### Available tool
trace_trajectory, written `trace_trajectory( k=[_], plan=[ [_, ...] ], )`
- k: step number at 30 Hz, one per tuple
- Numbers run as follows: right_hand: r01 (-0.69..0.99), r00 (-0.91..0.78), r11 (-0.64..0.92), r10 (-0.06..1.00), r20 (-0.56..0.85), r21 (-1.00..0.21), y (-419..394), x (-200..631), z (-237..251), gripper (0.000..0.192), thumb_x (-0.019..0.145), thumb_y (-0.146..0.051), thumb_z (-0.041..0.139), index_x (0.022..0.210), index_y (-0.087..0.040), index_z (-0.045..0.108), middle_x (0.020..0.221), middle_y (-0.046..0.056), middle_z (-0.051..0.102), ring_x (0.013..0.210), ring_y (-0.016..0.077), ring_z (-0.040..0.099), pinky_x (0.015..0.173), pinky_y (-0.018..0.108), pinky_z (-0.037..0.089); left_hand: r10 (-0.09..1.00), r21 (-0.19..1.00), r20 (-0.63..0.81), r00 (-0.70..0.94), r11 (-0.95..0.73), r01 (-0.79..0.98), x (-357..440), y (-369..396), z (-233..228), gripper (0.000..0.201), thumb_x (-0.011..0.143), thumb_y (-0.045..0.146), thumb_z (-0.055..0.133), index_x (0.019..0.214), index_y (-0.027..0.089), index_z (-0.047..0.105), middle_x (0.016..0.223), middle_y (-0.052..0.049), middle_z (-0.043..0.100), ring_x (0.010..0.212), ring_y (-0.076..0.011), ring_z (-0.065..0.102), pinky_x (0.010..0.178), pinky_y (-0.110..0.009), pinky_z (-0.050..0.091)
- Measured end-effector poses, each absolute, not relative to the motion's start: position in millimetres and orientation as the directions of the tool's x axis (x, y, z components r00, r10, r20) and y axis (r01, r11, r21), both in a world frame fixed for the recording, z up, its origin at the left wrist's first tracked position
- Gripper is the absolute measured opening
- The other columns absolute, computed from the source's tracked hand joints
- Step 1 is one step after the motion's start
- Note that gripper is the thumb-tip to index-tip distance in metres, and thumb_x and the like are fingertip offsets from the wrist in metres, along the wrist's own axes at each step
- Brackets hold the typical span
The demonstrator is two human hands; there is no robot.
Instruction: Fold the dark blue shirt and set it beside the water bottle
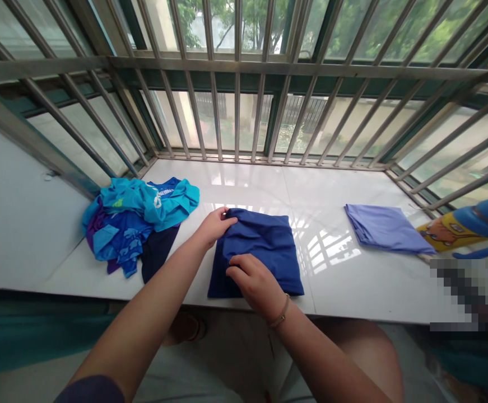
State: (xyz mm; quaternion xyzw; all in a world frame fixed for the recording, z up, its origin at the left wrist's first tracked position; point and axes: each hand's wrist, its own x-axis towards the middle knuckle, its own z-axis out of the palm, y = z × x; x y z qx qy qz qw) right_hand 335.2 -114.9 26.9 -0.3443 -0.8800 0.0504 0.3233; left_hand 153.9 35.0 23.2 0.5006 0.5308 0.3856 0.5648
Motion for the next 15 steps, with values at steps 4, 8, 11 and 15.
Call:
trace_trajectory(
  k=[4,8,11,15],
  plan=[
    [0.566,-0.617,0.787,0.601,0.508,-0.245,-113.2,323.7,34.2,0.020,0.113,-0.014,0.053,0.116,-0.021,0.072,0.119,0.009,0.075,0.102,0.0222,0.064,0.093,0.036,0.053,0.917,0.918,-0.392,0.068,0.386,0.091,140.4,52.8,26.7,0.047,0.075,0.021,0.083,0.121,0.020,0.070,0.078,0.001,0.074,0.059,-0.0138,0.066,0.057,-0.023,0.050],
    [0.535,-0.764,0.828,0.559,0.322,-0.169,-115.2,308.7,5.9,0.009,0.112,-0.022,0.064,0.104,-0.021,0.070,0.106,0.005,0.075,0.092,0.0204,0.062,0.081,0.034,0.048,0.906,0.892,-0.423,-0.006,0.417,0.174,127.0,53.5,8.2,0.036,0.079,0.024,0.081,0.112,0.018,0.069,0.071,0.001,0.070,0.059,-0.0151,0.067,0.058,-0.024,0.052],
    [0.515,-0.799,0.841,0.541,0.264,-0.165,-121.1,301.2,-14.9,0.012,0.112,-0.024,0.065,0.102,-0.021,0.070,0.101,0.004,0.075,0.094,0.0202,0.062,0.084,0.034,0.045,0.923,0.887,-0.381,-0.052,0.381,0.263,122.7,53.8,-7.3,0.027,0.084,0.027,0.079,0.108,0.018,0.070,0.072,0.000,0.070,0.061,-0.0161,0.068,0.059,-0.024,0.052],
    [0.510,-0.783,0.841,0.540,0.309,-0.179,-131.0,295.5,-25.8,0.008,0.111,-0.022,0.065,0.106,-0.021,0.071,0.101,0.004,0.076,0.096,0.0197,0.063,0.089,0.036,0.045,0.960,0.858,-0.265,-0.089,0.277,0.433,122.1,60.2,-16.6,0.013,0.088,0.024,0.075,0.101,0.020,0.074,0.075,-0.001,0.073,0.068,-0.0185,0.069,0.066,-0.027,0.054]
  ],
)
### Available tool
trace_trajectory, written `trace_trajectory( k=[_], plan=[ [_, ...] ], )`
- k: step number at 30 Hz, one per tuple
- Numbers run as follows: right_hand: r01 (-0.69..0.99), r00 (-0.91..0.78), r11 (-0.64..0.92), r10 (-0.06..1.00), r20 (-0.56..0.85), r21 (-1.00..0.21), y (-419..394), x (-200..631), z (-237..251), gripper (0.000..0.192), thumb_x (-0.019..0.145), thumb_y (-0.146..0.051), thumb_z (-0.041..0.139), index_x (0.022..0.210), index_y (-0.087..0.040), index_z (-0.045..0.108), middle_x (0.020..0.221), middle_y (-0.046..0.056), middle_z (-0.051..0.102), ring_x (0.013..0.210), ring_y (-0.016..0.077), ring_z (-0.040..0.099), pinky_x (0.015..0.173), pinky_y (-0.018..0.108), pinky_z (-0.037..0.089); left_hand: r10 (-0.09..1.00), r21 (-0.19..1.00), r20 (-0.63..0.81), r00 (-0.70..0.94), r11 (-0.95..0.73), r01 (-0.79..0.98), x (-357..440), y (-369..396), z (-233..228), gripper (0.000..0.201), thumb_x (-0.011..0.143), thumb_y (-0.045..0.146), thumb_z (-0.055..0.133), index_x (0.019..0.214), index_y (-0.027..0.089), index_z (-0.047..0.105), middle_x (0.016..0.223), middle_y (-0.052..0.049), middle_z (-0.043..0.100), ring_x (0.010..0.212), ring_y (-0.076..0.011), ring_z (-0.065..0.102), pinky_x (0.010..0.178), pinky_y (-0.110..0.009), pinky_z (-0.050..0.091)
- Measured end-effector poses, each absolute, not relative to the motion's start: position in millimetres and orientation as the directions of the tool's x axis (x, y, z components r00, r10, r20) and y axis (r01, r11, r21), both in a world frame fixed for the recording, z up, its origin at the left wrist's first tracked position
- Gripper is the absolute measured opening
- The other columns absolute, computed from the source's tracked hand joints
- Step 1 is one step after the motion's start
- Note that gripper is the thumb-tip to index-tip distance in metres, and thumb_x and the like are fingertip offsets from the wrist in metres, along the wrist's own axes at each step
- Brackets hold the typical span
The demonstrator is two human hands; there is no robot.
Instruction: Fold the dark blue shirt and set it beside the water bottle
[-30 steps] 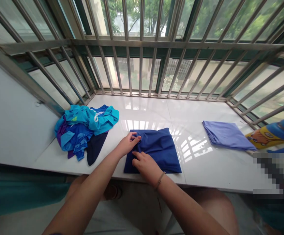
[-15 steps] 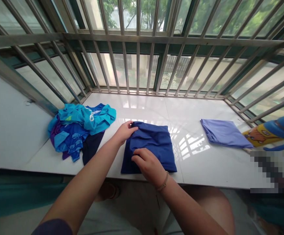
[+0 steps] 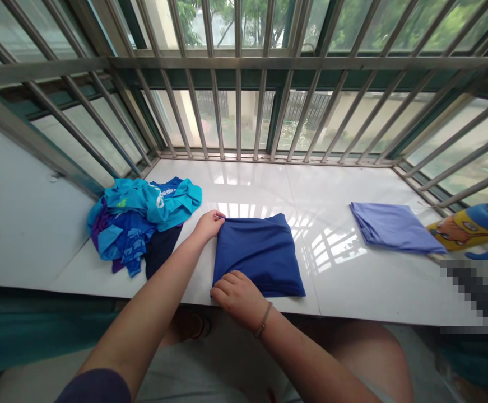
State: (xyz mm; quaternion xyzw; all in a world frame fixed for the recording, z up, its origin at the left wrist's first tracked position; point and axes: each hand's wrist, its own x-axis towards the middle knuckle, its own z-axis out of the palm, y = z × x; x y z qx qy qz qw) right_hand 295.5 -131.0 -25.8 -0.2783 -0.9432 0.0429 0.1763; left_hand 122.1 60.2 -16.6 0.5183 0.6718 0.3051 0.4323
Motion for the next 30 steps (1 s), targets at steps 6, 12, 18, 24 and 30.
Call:
trace_trajectory(
  k=[6,12,18,24,30],
  plan=[
    [0.464,-0.790,0.874,0.483,0.378,-0.147,-146.5,292.8,-25.2,0.024,0.112,-0.029,0.064,0.089,-0.023,0.065,0.088,0.000,0.072,0.084,0.0185,0.060,0.084,0.036,0.046,0.991,0.752,-0.054,-0.120,0.120,0.648,128.8,51.3,-10.7,0.014,0.090,0.017,0.069,0.100,0.021,0.077,0.101,-0.010,0.078,0.104,-0.0306,0.073,0.103,-0.043,0.056],
    [0.611,-0.518,0.729,0.663,0.540,-0.308,-111.8,337.3,17.5,0.027,0.115,-0.031,0.054,0.094,-0.024,0.069,0.088,0.004,0.074,0.090,0.0216,0.063,0.089,0.039,0.049,0.929,0.522,0.355,0.105,-0.290,0.802,165.3,17.6,-0.3,0.035,0.103,0.014,0.049,0.126,0.020,0.074,0.131,-0.016,0.074,0.130,-0.0344,0.065,0.121,-0.050,0.048],
    [0.908,-0.175,0.261,0.947,0.271,-0.327,-26.6,389.2,14.4,0.049,0.114,-0.037,0.047,0.155,-0.014,0.062,0.167,0.018,0.058,0.156,0.0356,0.048,0.130,0.056,0.035,0.932,0.518,0.269,0.241,-0.351,0.780,210.9,-13.5,-21.9,0.047,0.112,0.035,0.045,0.147,0.014,0.068,0.156,-0.022,0.066,0.149,-0.0367,0.058,0.132,-0.057,0.038],
    [0.960,0.061,-0.044,0.997,0.053,-0.277,-10.6,397.3,-22.4,0.075,0.113,-0.060,0.040,0.171,-0.014,0.046,0.179,0.019,0.041,0.168,0.0406,0.031,0.133,0.061,0.027,0.981,0.463,0.169,0.095,-0.165,0.871,201.6,-27.1,-43.9,0.061,0.111,0.049,0.051,0.166,0.023,0.055,0.175,-0.016,0.048,0.166,-0.0400,0.039,0.138,-0.066,0.022],
    [0.948,0.160,-0.136,0.985,0.064,-0.288,-12.8,391.7,-14.2,0.074,0.113,-0.056,0.040,0.173,-0.013,0.045,0.183,0.021,0.031,0.166,0.0487,0.030,0.131,0.069,0.028,0.992,0.456,0.112,0.056,-0.102,0.884,180.3,-24.0,-40.3,0.061,0.112,0.053,0.046,0.166,0.027,0.056,0.180,-0.014,0.041,0.168,-0.0389,0.034,0.137,-0.065,0.023]
  ],
)
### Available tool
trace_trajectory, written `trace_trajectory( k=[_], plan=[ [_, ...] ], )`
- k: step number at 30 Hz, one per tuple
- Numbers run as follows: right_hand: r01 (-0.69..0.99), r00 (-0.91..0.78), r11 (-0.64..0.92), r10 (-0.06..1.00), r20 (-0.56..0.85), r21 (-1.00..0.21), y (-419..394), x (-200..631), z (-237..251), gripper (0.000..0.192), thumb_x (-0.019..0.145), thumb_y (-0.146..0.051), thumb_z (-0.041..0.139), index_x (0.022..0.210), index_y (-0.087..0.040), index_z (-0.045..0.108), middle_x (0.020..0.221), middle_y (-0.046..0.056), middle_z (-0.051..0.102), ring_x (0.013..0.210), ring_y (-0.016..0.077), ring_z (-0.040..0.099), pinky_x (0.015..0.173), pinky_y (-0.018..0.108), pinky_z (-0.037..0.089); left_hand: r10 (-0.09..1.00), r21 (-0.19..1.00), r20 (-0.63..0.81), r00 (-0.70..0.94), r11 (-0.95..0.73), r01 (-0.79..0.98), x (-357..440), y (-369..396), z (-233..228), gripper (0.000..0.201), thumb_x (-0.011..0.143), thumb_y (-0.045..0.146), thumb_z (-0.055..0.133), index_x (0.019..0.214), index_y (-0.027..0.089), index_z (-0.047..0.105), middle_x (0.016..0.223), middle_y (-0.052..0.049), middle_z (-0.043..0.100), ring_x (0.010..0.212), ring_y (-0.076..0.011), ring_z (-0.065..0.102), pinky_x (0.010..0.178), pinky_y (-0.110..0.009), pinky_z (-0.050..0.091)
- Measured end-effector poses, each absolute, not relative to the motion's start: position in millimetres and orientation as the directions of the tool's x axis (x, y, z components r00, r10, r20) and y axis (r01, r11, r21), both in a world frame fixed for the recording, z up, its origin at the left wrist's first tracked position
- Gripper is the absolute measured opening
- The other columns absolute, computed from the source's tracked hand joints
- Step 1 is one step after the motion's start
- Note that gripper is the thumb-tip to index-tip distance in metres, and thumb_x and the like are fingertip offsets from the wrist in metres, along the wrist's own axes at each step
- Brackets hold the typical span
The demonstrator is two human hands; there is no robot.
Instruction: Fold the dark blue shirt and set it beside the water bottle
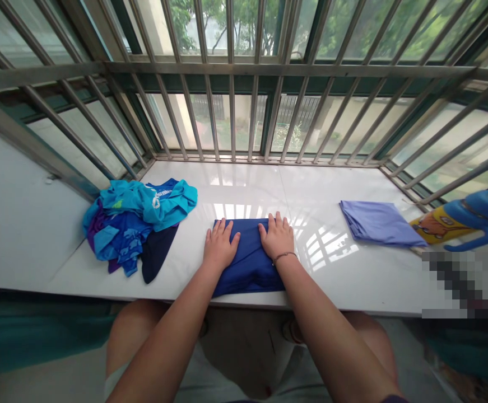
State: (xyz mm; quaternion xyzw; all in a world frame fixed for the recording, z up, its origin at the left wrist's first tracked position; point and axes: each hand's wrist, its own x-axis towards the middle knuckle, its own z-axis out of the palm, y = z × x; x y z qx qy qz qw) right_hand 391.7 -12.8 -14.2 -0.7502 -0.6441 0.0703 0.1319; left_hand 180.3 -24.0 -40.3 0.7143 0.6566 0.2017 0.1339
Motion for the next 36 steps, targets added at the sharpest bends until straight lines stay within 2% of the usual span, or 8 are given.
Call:
trace_trajectory(
  k=[4,9,15,20,26,30,32,36],
  plan=[
    [0.971,0.027,0.021,0.980,0.199,-0.236,-55.8,393.9,-7.7,0.067,0.112,-0.048,0.051,0.169,-0.013,0.048,0.183,0.023,0.031,0.169,0.0462,0.024,0.133,0.069,0.023,0.990,0.428,0.109,0.093,-0.131,0.894,173.8,-20.3,-39.7,0.060,0.112,0.052,0.045,0.167,0.027,0.055,0.181,-0.013,0.039,0.169,-0.0365,0.033,0.138,-0.062,0.022],
    [0.807,-0.419,0.523,0.834,0.360,-0.273,-135.9,405.5,-17.3,0.041,0.104,-0.049,0.072,0.133,-0.020,0.074,0.144,0.019,0.070,0.133,0.0353,0.063,0.118,0.055,0.049,0.988,0.412,0.115,0.103,-0.142,0.900,174.2,-19.4,-41.0,0.061,0.113,0.052,0.044,0.167,0.026,0.055,0.181,-0.014,0.039,0.169,-0.0367,0.033,0.138,-0.063,0.023],
    [0.793,-0.452,0.578,0.771,0.450,-0.195,-161.8,409.6,-27.4,0.008,0.105,-0.027,0.075,0.107,-0.024,0.082,0.127,0.010,0.077,0.114,0.0275,0.066,0.103,0.044,0.052,0.991,0.380,0.082,0.104,-0.127,0.916,175.6,-18.9,-36.3,0.062,0.113,0.051,0.043,0.168,0.023,0.054,0.182,-0.015,0.037,0.170,-0.0365,0.032,0.138,-0.063,0.023],
    [0.752,-0.540,0.639,0.738,0.405,-0.161,-170.0,396.4,-19.8,0.030,0.108,-0.035,0.073,0.080,-0.023,0.074,0.084,0.004,0.072,0.089,0.0221,0.063,0.087,0.039,0.047,0.993,0.276,0.044,0.113,-0.121,0.954,177.0,-17.8,-33.5,0.065,0.114,0.052,0.038,0.171,0.023,0.049,0.184,-0.012,0.033,0.170,-0.0332,0.030,0.138,-0.060,0.025],
    [0.797,-0.450,0.559,0.801,0.394,-0.228,-173.0,373.4,-21.5,0.013,0.107,-0.031,0.073,0.117,-0.024,0.077,0.112,0.007,0.078,0.104,0.0244,0.066,0.090,0.040,0.044,0.993,0.232,0.035,0.113,-0.118,0.965,177.7,-16.4,-35.1,0.066,0.114,0.053,0.036,0.173,0.024,0.046,0.184,-0.010,0.033,0.171,-0.0321,0.030,0.139,-0.059,0.026],
    [0.825,-0.417,0.508,0.843,0.340,-0.247,-172.7,375.6,-20.4,0.032,0.111,-0.034,0.065,0.081,-0.024,0.070,0.084,0.004,0.071,0.084,0.0220,0.062,0.078,0.038,0.040,0.989,0.235,0.034,0.147,-0.151,0.960,173.8,-14.0,-35.2,0.068,0.113,0.055,0.038,0.173,0.023,0.046,0.185,-0.011,0.031,0.171,-0.0335,0.029,0.139,-0.061,0.025],
    [0.889,-0.263,0.367,0.898,0.352,-0.273,-167.5,384.0,-15.4,0.038,0.115,-0.035,0.056,0.080,-0.024,0.068,0.083,0.006,0.069,0.084,0.0230,0.062,0.080,0.038,0.040,0.985,0.243,0.035,0.170,-0.173,0.954,171.0,-12.7,-35.3,0.068,0.113,0.056,0.038,0.172,0.024,0.047,0.185,-0.011,0.031,0.171,-0.0342,0.028,0.139,-0.062,0.024],
    [0.927,0.212,-0.113,0.944,0.251,-0.358,-137.1,406.5,-1.6,0.038,0.112,-0.047,0.057,0.124,-0.014,0.072,0.116,0.020,0.074,0.107,0.0330,0.069,0.091,0.041,0.048,0.984,0.274,0.059,0.168,-0.178,0.945,168.1,-13.1,-37.1,0.065,0.113,0.053,0.039,0.170,0.024,0.051,0.183,-0.012,0.035,0.170,-0.0334,0.031,0.139,-0.062,0.024]
  ],
)
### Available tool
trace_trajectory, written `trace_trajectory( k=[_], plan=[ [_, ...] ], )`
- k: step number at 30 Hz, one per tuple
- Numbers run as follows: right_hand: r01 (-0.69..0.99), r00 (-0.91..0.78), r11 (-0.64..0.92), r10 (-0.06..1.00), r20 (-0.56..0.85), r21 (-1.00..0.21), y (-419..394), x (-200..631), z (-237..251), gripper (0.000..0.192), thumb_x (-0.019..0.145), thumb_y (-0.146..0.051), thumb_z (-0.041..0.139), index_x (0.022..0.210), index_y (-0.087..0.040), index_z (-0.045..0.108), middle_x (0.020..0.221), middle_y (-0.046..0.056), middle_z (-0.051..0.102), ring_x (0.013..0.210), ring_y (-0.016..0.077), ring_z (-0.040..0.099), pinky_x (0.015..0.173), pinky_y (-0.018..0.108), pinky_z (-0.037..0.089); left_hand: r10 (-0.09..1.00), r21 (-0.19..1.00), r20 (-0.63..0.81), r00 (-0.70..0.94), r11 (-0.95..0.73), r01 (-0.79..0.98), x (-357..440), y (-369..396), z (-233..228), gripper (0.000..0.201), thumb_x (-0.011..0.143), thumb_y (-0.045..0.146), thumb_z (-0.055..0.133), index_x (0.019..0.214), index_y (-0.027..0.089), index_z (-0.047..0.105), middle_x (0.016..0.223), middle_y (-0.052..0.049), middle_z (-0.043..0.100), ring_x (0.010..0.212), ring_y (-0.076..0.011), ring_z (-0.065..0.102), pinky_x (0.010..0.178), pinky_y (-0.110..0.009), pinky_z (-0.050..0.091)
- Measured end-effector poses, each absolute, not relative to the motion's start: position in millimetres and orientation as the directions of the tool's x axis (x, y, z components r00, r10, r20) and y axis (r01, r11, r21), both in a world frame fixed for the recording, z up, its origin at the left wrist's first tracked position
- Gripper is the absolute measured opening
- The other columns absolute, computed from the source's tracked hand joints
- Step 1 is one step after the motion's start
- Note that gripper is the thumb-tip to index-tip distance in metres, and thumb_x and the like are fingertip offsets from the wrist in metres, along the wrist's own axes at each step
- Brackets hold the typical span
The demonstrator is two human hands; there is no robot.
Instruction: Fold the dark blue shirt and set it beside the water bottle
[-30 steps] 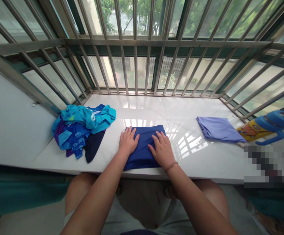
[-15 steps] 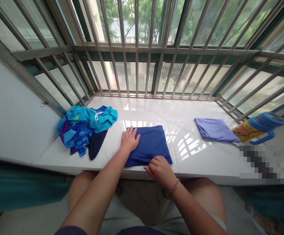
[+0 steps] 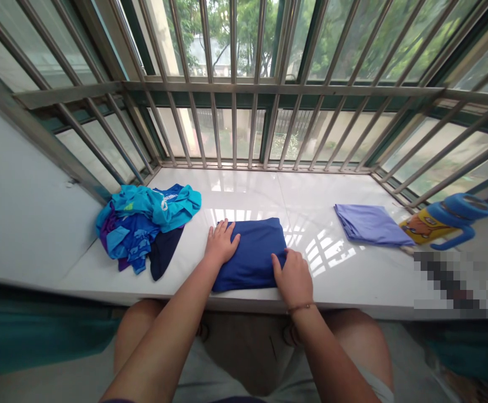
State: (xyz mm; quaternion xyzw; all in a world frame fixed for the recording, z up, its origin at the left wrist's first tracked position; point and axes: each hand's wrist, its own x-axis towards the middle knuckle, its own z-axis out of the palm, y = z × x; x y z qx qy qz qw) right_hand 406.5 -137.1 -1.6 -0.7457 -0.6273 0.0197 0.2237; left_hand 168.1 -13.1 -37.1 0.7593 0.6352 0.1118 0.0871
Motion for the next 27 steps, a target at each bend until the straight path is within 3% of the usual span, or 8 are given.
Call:
trace_trajectory(
  k=[2,4,8,10,14,21,24,27],
  plan=[
    [0.870,0.343,-0.276,0.934,0.101,-0.408,-115.6,415.2,4.3,0.059,0.109,-0.058,0.059,0.141,-0.009,0.066,0.128,0.025,0.073,0.116,0.0362,0.071,0.093,0.041,0.051,0.985,0.300,0.074,0.155,-0.170,0.939,168.3,-13.4,-37.9,0.064,0.113,0.052,0.039,0.169,0.022,0.052,0.182,-0.012,0.038,0.170,-0.0329,0.033,0.139,-0.061,0.024],
    [0.816,0.371,-0.371,0.924,-0.090,-0.444,-94.9,420.6,8.5,0.068,0.105,-0.065,0.061,0.141,-0.008,0.066,0.130,0.026,0.073,0.116,0.0365,0.073,0.090,0.040,0.053,0.986,0.327,0.069,0.151,-0.166,0.930,167.8,-10.9,-37.2,0.065,0.113,0.053,0.042,0.168,0.022,0.053,0.182,-0.012,0.038,0.170,-0.0328,0.032,0.140,-0.061,0.022],
    [0.787,0.285,-0.415,0.901,-0.327,-0.457,-66.1,425.2,11.6,0.047,0.095,-0.055,0.076,0.113,-0.012,0.078,0.113,0.022,0.080,0.104,0.0363,0.078,0.082,0.038,0.053,0.975,0.385,-0.080,0.208,-0.162,0.909,154.3,5.5,-30.6,0.067,0.111,0.060,0.047,0.170,0.029,0.049,0.184,-0.008,0.032,0.172,-0.0340,0.026,0.139,-0.066,0.020],
    [0.786,0.239,-0.382,0.913,-0.331,-0.486,-60.0,428.1,11.7,0.035,0.094,-0.049,0.076,0.102,-0.015,0.079,0.107,0.019,0.082,0.102,0.0348,0.078,0.082,0.037,0.053,0.966,0.404,-0.108,0.233,-0.172,0.898,140.1,14.4,-28.9,0.066,0.112,0.055,0.043,0.172,0.026,0.046,0.184,-0.010,0.034,0.172,-0.0322,0.028,0.139,-0.061,0.025],
    [0.759,0.206,-0.330,0.939,-0.275,-0.561,-60.8,445.5,13.7,0.032,0.101,-0.046,0.064,0.107,-0.017,0.077,0.112,0.017,0.083,0.107,0.0321,0.078,0.086,0.035,0.054,0.995,0.304,0.064,0.079,-0.095,0.948,116.8,19.8,-37.1,0.068,0.114,0.050,0.039,0.169,0.011,0.048,0.180,-0.021,0.037,0.170,-0.0333,0.032,0.140,-0.055,0.025],
    [0.718,0.211,-0.252,0.967,-0.142,-0.649,-61.4,529.8,36.1,0.026,0.097,-0.042,0.064,0.112,-0.022,0.071,0.113,0.010,0.082,0.106,0.0280,0.077,0.090,0.033,0.055,0.992,0.206,0.121,0.030,-0.054,0.977,119.1,17.4,-48.8,0.067,0.112,0.051,0.044,0.167,0.015,0.052,0.181,-0.019,0.038,0.169,-0.0344,0.034,0.139,-0.055,0.027],
    [0.750,0.271,-0.267,0.959,-0.087,-0.605,-48.6,582.5,56.4,0.025,0.094,-0.044,0.067,0.106,-0.022,0.069,0.097,0.007,0.080,0.091,0.0278,0.075,0.079,0.034,0.052,0.992,0.204,0.124,0.025,-0.050,0.978,119.0,17.8,-48.0,0.067,0.111,0.050,0.044,0.167,0.016,0.052,0.180,-0.018,0.039,0.169,-0.0335,0.035,0.139,-0.053,0.027],
    [0.791,0.347,-0.312,0.937,-0.035,-0.526,-33.6,634.6,80.3,0.027,0.095,-0.043,0.070,0.111,-0.021,0.071,0.096,0.008,0.078,0.086,0.0267,0.072,0.077,0.034,0.049,0.993,0.195,0.120,0.014,-0.038,0.980,118.3,17.8,-47.6,0.066,0.111,0.050,0.044,0.168,0.017,0.052,0.181,-0.017,0.038,0.169,-0.0323,0.034,0.139,-0.053,0.026]
  ],
)
